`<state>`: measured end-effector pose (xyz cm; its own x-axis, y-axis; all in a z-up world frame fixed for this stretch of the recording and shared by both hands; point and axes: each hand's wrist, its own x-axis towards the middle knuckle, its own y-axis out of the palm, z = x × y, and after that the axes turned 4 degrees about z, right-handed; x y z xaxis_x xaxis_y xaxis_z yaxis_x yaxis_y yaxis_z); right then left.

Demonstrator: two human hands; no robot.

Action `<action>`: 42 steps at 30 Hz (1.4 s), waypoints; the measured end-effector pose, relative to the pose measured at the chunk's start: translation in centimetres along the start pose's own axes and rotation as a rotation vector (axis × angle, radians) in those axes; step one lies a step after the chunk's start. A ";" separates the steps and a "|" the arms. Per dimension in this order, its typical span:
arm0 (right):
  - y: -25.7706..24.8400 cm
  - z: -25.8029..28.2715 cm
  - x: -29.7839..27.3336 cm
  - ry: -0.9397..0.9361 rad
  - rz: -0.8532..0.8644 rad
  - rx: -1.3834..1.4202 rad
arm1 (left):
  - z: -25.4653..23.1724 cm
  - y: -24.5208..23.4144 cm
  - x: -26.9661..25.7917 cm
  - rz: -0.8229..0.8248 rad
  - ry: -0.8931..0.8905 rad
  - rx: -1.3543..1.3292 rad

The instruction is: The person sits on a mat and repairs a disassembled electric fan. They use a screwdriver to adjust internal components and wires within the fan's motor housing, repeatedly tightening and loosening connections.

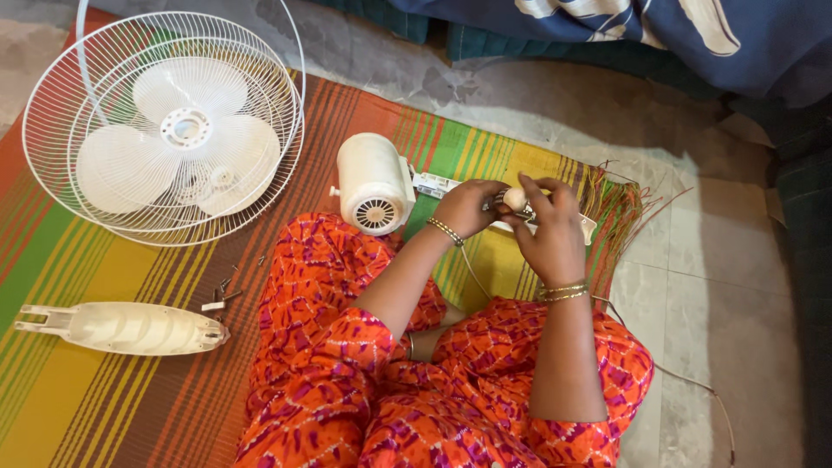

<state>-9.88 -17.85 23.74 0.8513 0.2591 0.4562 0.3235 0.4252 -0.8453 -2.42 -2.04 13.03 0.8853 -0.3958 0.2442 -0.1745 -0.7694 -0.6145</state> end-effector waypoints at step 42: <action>2.6 -0.2 -0.6 0.224 -0.072 0.334 | 2.1 2.2 -1.4 -0.139 0.006 -0.179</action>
<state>-9.45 -17.05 21.22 0.9122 0.0382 0.4079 0.2654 0.7033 -0.6595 -3.14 -2.13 9.73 0.9037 -0.2826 0.3217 -0.1253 -0.8930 -0.4324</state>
